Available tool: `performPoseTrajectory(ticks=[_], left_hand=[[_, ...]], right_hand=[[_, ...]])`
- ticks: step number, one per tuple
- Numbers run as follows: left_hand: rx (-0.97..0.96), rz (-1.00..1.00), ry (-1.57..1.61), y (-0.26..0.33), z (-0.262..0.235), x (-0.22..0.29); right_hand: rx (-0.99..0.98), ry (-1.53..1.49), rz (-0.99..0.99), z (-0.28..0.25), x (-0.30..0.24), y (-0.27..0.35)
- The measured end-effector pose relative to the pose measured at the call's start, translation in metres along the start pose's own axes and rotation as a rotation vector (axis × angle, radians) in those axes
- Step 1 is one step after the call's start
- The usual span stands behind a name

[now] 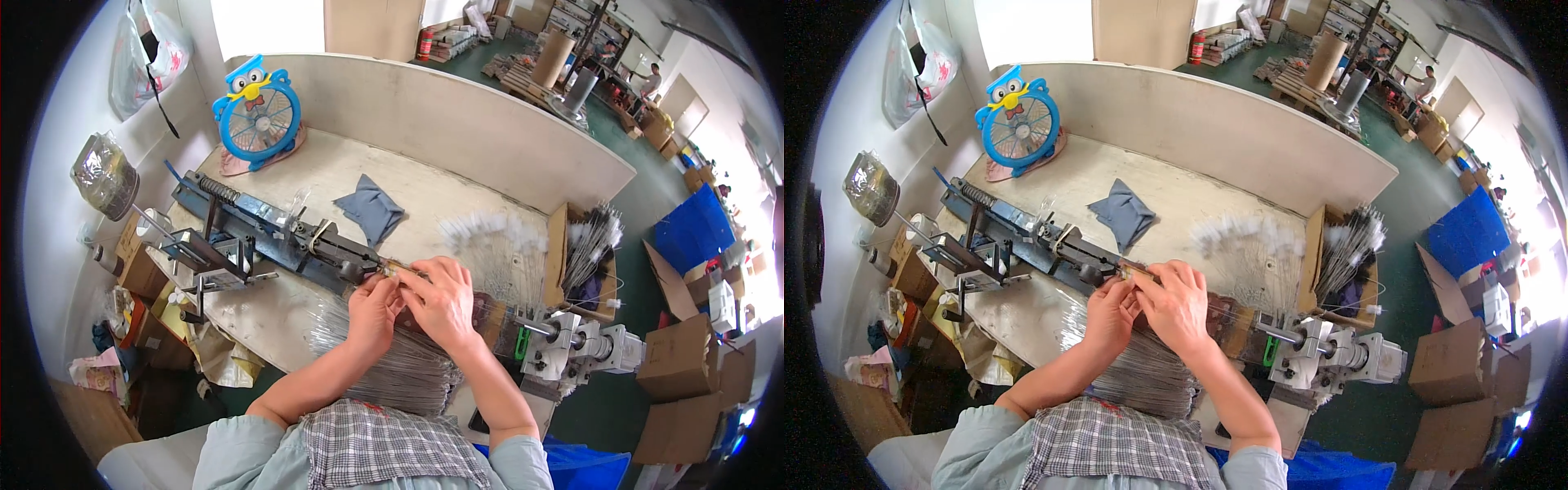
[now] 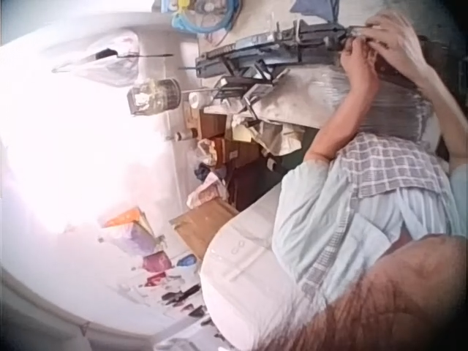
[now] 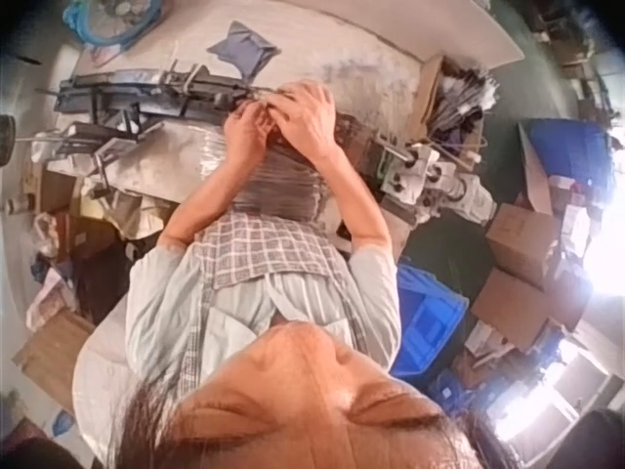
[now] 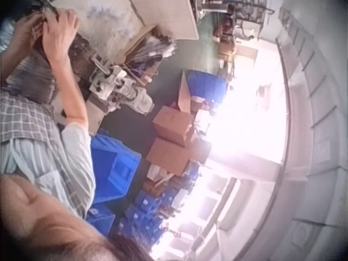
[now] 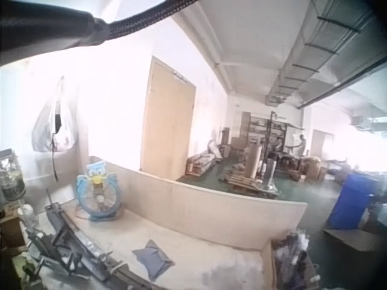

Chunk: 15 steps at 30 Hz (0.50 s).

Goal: Manually inserting bundles of bristles into metal holders and using a crimping machine to secure them.

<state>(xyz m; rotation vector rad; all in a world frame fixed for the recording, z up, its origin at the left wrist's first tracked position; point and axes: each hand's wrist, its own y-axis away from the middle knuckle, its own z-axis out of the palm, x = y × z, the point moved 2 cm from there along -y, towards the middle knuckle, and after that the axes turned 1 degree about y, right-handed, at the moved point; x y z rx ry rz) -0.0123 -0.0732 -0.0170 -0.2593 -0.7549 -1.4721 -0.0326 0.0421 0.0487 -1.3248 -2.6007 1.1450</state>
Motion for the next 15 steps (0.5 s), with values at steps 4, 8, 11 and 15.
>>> performPoseTrajectory(ticks=[4,8,11,15], left_hand=[[0.023,-0.032,0.055,-0.001,0.005,-0.001],[0.033,-0.047,0.111,0.006,0.008,0.002],[0.016,-0.06,0.118,0.005,0.007,0.004],[0.025,-0.077,0.133,0.003,0.004,0.001]], right_hand=[[-0.015,-0.036,0.025,0.001,0.005,0.003],[-0.017,-0.041,0.045,0.001,0.002,0.002],[0.012,-0.022,0.109,0.005,-0.005,0.002],[0.047,0.041,0.122,0.005,-0.007,0.004]])
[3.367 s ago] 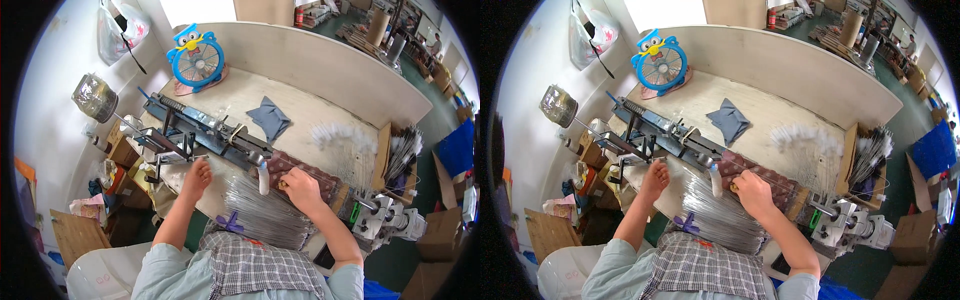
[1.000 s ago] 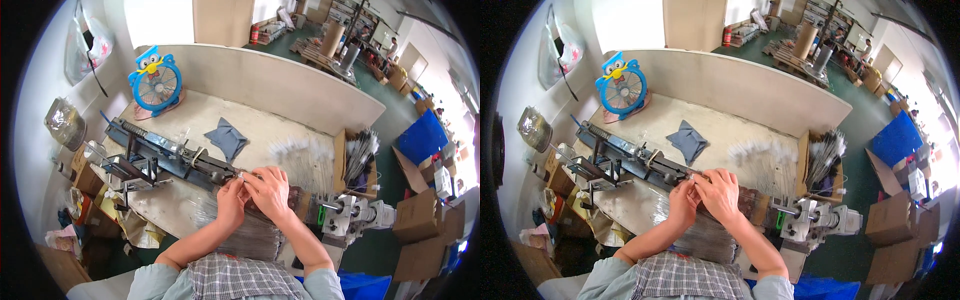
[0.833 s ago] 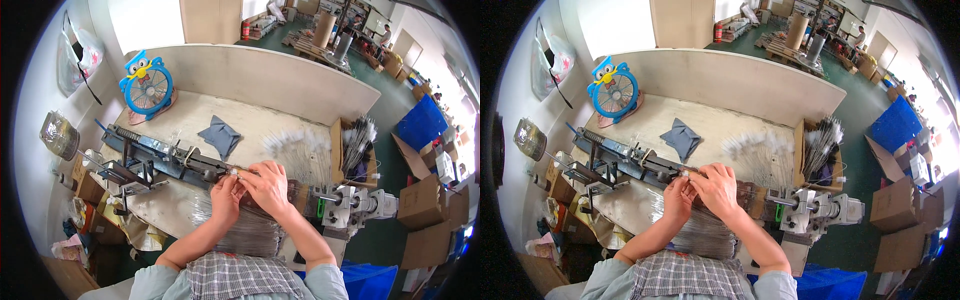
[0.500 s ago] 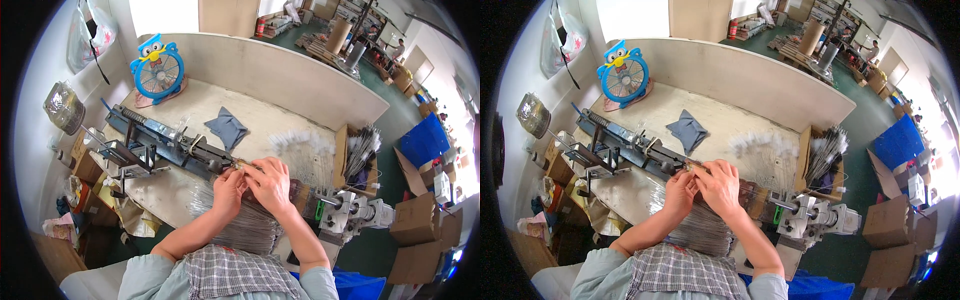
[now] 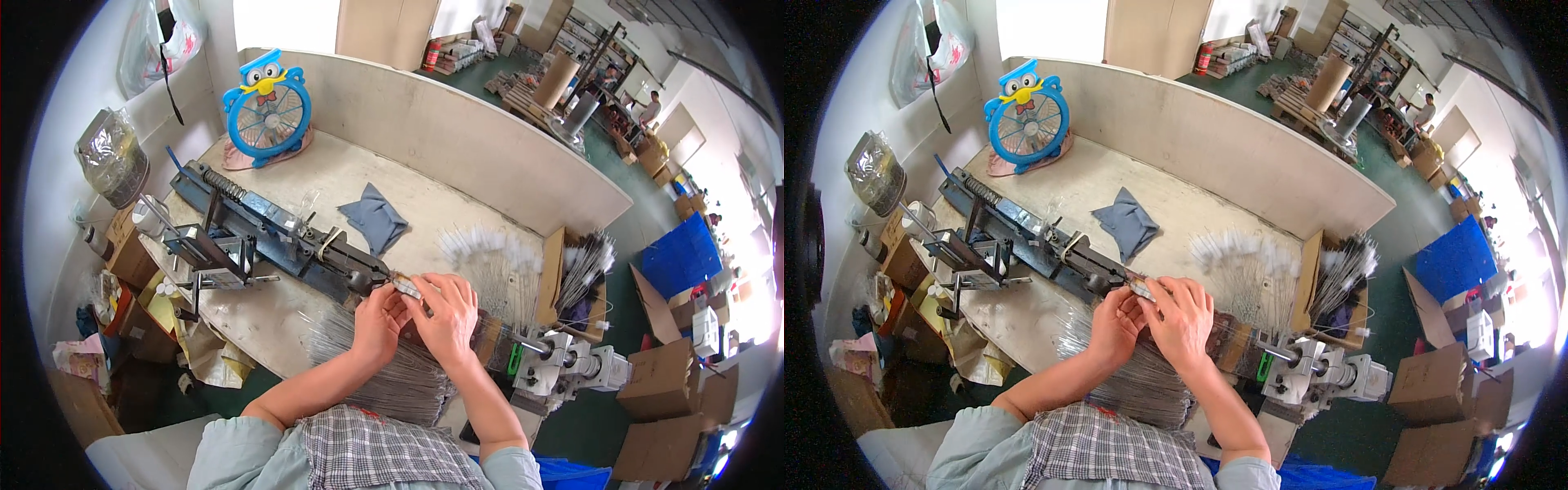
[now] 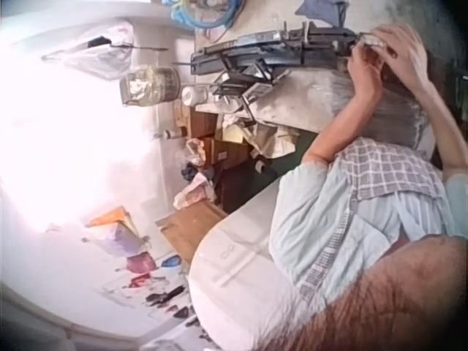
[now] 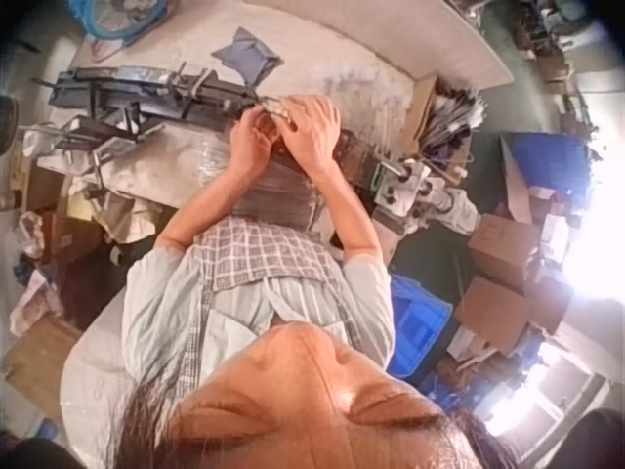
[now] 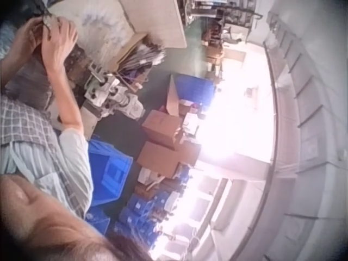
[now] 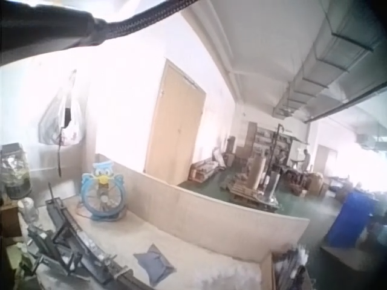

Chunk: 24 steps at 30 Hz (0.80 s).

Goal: Manually inserting bundles of bristles into metal holders and using a crimping machine to secure them.

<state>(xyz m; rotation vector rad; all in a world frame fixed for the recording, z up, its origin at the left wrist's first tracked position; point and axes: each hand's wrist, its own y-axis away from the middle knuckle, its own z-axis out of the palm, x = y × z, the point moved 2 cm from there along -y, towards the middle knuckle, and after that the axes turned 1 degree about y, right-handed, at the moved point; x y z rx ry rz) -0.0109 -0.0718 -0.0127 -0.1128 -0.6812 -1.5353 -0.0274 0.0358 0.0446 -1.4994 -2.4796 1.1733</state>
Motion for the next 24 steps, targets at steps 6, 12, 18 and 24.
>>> performPoseTrajectory(ticks=[6,12,18,24], left_hand=[[-0.051,0.015,0.035,0.0,-0.001,0.001],[-0.057,-0.023,-0.012,0.0,-0.001,-0.002],[-0.03,0.051,-0.035,0.0,0.003,-0.001],[-0.006,0.036,-0.073,0.001,0.004,-0.002]], right_hand=[[-0.047,0.001,-0.043,0.004,-0.003,-0.005],[-0.034,0.001,-0.02,0.0,0.0,-0.004],[0.021,0.02,-0.036,-0.001,0.004,0.002],[0.006,0.028,-0.076,-0.001,0.01,0.004]])
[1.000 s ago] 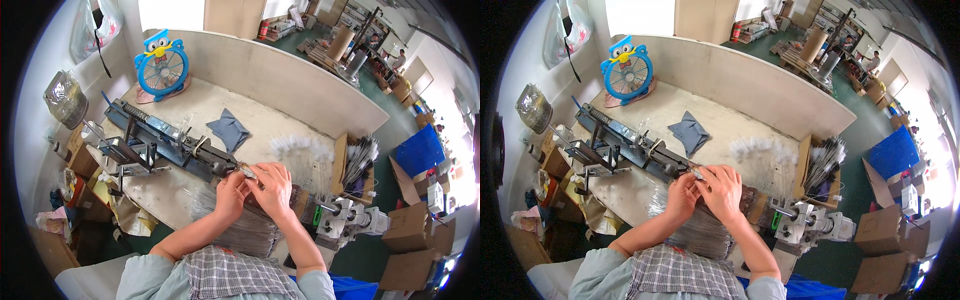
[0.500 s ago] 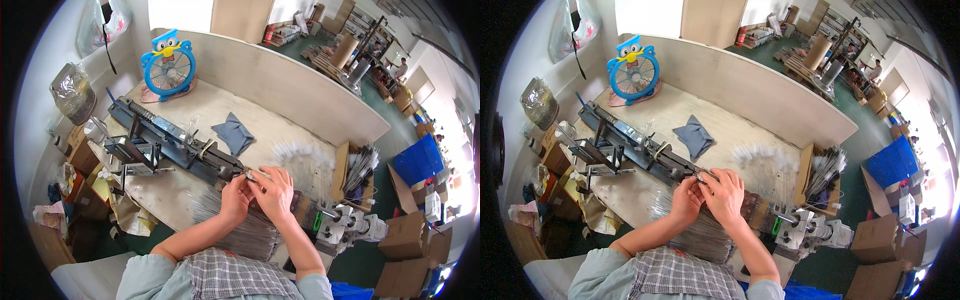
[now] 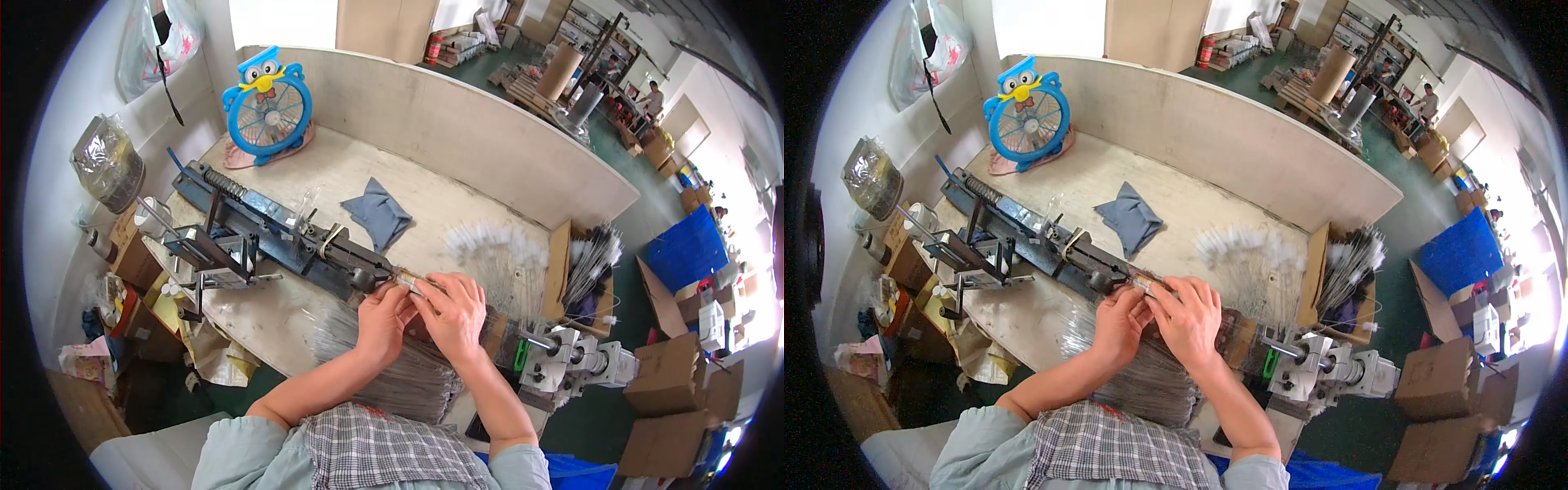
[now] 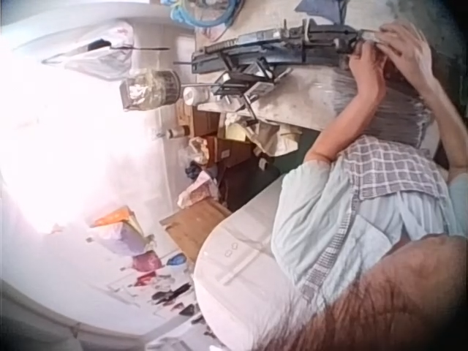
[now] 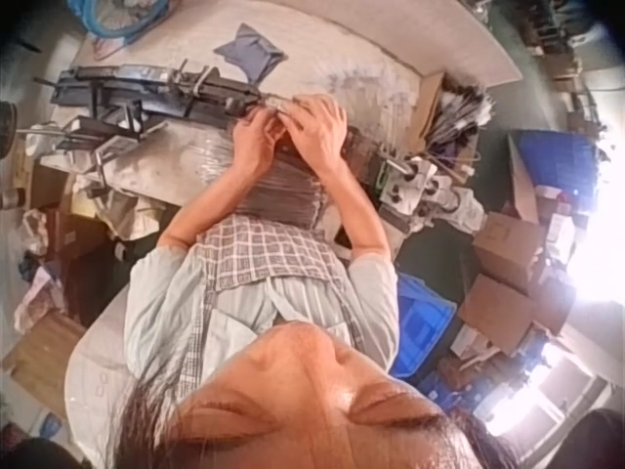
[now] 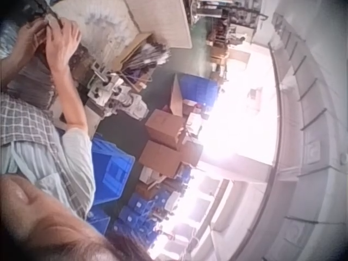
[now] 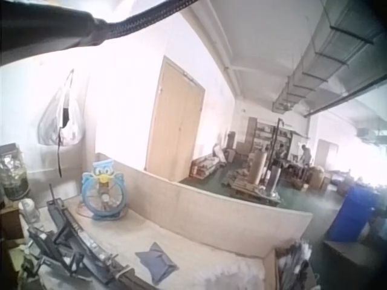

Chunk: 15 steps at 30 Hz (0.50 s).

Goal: Manually inserting bundles of bristles into metal holders and using a crimping machine to secure them.

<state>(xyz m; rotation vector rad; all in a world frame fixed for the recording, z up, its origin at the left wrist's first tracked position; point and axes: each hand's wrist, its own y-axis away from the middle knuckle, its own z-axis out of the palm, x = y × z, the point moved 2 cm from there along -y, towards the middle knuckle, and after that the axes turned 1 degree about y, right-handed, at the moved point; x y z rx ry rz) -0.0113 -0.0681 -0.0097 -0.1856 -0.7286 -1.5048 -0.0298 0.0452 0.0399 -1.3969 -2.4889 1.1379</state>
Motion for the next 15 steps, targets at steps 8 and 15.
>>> performPoseTrajectory(ticks=[8,15], left_hand=[[0.002,-0.01,0.045,-0.003,-0.002,-0.002],[-0.003,-0.065,0.086,0.008,0.003,0.012]], right_hand=[[-0.043,-0.025,-0.006,-0.005,-0.001,-0.006],[-0.204,0.09,0.08,-0.021,0.002,0.0]])
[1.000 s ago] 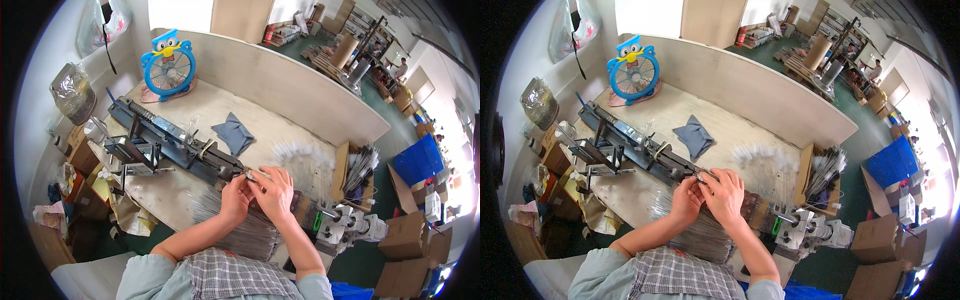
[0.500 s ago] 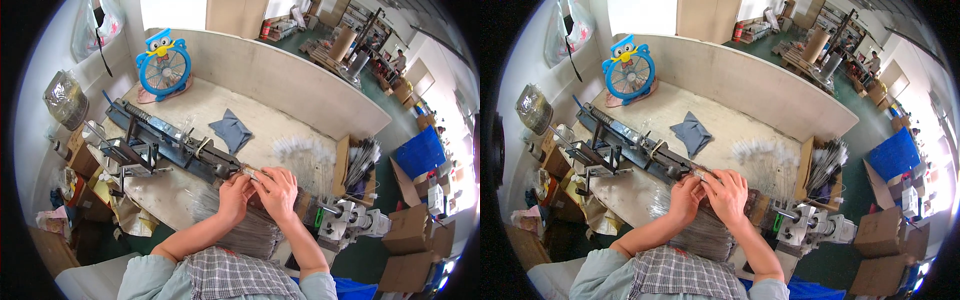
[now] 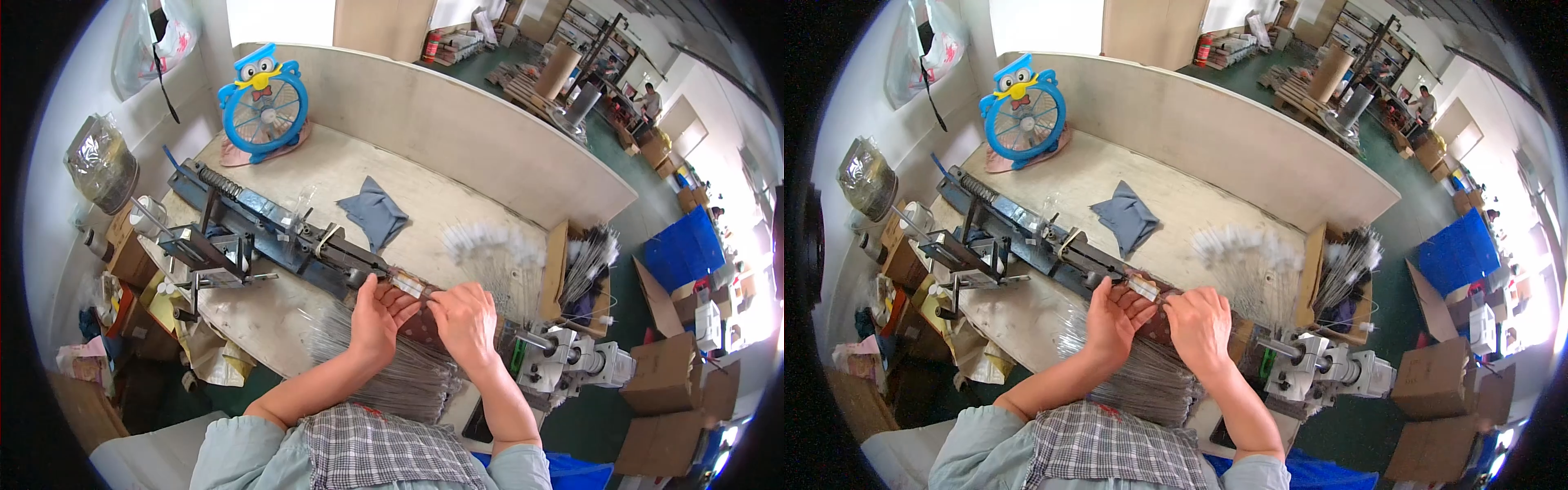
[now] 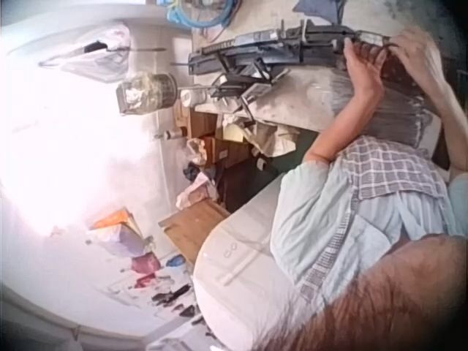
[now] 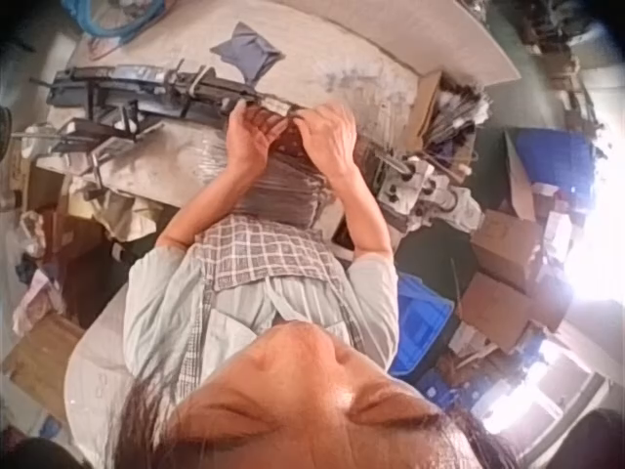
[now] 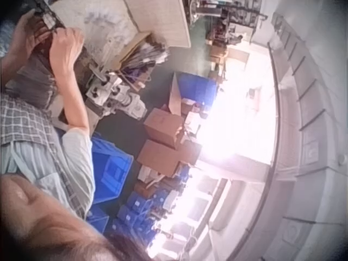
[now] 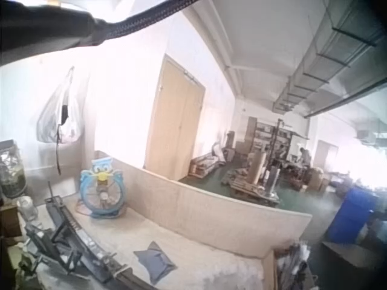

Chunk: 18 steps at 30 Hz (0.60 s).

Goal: Manually inserting bundles of bristles into metal holders and using a crimping machine to secure them.

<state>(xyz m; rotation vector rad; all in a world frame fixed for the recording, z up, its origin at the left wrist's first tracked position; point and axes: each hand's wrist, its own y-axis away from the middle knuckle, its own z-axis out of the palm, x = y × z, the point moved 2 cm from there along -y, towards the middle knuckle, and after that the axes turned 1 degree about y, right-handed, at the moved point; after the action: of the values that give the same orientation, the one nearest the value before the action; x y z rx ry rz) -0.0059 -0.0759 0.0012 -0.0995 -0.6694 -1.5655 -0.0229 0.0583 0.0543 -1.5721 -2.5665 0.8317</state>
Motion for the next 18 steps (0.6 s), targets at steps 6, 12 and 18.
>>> performPoseTrajectory(ticks=[6,12,18], left_hand=[[-0.036,-0.039,-0.187,0.003,0.002,-0.001],[-0.042,-0.067,-0.396,0.011,-0.006,-0.004],[-0.059,-0.045,-0.651,0.022,-0.061,0.047]], right_hand=[[0.027,-0.051,-0.002,-0.007,0.003,0.008],[0.114,-0.173,-0.021,-0.022,0.005,0.012],[-0.173,-0.28,0.075,-0.005,0.033,0.068]])
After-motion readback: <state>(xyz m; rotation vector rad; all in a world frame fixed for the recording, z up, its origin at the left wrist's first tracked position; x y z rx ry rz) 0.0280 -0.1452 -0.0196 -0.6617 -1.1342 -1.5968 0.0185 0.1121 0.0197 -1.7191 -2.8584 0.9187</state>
